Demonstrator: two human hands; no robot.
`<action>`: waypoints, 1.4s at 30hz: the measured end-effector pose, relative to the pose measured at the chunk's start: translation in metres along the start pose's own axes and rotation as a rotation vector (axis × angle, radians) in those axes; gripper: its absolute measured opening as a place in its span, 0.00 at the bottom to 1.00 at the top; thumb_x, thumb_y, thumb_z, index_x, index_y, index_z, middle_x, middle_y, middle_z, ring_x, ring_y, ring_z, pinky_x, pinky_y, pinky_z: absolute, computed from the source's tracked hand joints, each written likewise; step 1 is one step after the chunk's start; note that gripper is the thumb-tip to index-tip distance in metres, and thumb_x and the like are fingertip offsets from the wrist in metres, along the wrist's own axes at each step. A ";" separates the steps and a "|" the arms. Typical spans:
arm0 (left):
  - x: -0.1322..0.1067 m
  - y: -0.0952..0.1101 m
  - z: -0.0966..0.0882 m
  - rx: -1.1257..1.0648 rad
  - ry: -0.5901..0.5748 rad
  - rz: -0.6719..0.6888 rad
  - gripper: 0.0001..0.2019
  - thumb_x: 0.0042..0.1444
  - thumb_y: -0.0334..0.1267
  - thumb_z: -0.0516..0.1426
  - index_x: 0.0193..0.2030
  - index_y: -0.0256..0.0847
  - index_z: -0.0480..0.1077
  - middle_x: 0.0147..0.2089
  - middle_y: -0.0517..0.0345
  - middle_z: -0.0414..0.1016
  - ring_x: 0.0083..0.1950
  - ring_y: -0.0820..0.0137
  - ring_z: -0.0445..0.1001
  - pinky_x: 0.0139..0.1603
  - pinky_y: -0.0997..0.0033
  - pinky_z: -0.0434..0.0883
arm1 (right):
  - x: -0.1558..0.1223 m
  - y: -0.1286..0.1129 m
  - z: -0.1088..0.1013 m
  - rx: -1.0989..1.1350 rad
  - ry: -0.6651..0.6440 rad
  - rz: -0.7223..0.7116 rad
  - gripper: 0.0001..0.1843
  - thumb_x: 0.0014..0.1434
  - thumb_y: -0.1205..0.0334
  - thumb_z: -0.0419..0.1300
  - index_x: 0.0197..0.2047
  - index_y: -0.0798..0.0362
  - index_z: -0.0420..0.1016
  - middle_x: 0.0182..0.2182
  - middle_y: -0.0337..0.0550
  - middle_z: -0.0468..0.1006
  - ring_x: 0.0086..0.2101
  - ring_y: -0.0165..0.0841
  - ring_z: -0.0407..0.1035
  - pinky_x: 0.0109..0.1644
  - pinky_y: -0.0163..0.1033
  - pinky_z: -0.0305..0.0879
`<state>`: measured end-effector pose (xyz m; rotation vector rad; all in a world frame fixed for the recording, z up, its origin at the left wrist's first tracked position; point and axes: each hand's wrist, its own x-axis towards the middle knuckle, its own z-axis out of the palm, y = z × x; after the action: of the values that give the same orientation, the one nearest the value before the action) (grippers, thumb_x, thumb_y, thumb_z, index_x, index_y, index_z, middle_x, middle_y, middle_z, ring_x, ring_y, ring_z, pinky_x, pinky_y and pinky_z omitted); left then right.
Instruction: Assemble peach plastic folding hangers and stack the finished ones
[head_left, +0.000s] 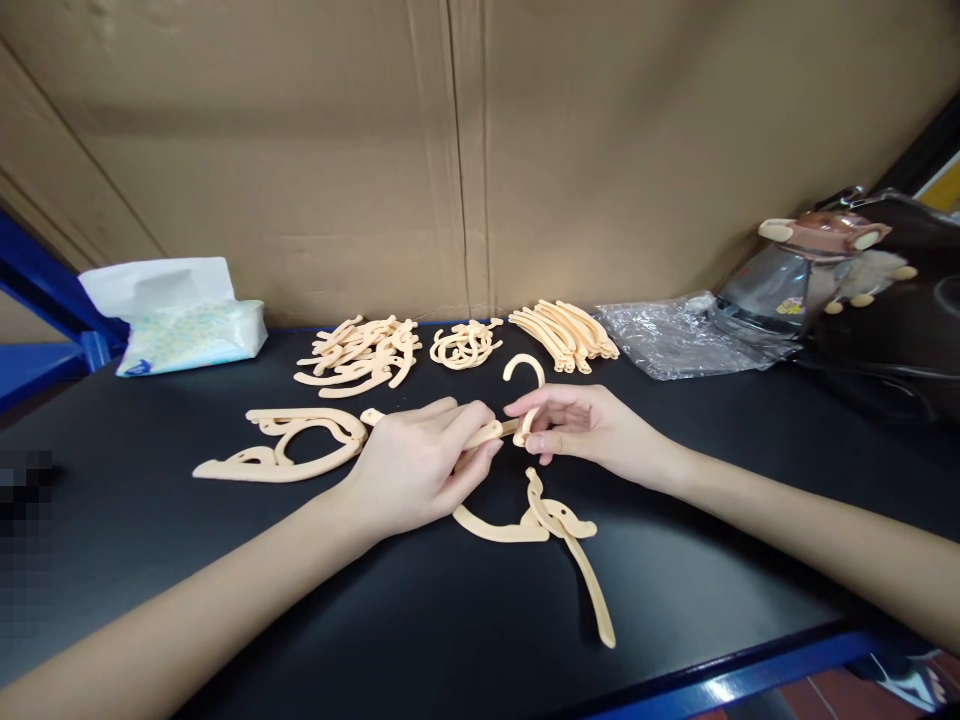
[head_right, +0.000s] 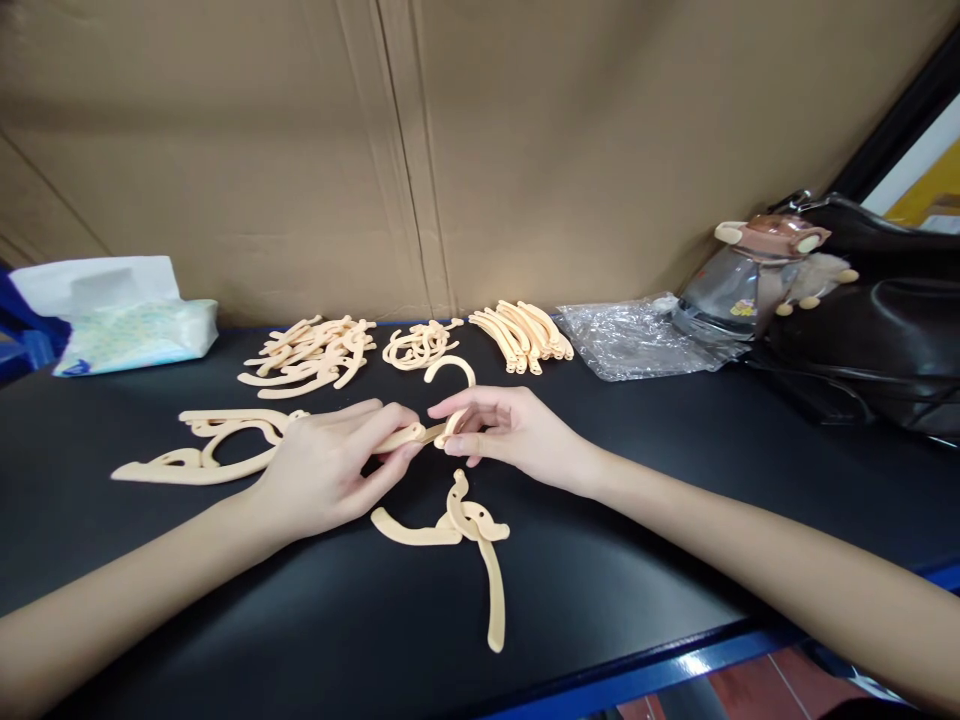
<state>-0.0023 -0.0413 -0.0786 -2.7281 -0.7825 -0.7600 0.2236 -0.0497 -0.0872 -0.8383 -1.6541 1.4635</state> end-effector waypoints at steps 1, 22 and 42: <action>0.000 0.000 0.000 -0.013 -0.013 -0.004 0.09 0.67 0.38 0.47 0.38 0.40 0.65 0.28 0.62 0.72 0.26 0.72 0.71 0.23 0.74 0.58 | 0.000 0.000 0.000 0.008 0.010 0.009 0.15 0.53 0.63 0.68 0.45 0.53 0.76 0.32 0.37 0.77 0.32 0.28 0.73 0.40 0.37 0.72; 0.000 -0.005 0.005 -0.277 -0.003 0.093 0.09 0.69 0.34 0.50 0.50 0.35 0.69 0.41 0.53 0.73 0.39 0.71 0.72 0.40 0.72 0.70 | 0.002 -0.002 0.003 0.097 0.065 0.112 0.13 0.49 0.66 0.70 0.39 0.54 0.75 0.30 0.36 0.79 0.28 0.25 0.72 0.33 0.31 0.68; -0.001 -0.006 0.007 -0.325 0.035 0.126 0.10 0.66 0.31 0.54 0.52 0.33 0.69 0.40 0.54 0.76 0.39 0.70 0.73 0.41 0.72 0.69 | 0.003 -0.001 -0.001 0.075 0.099 0.105 0.13 0.49 0.65 0.71 0.38 0.53 0.74 0.30 0.35 0.79 0.29 0.24 0.70 0.32 0.30 0.65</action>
<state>-0.0032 -0.0349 -0.0852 -3.0019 -0.5102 -0.9794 0.2230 -0.0469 -0.0860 -0.9528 -1.4925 1.5208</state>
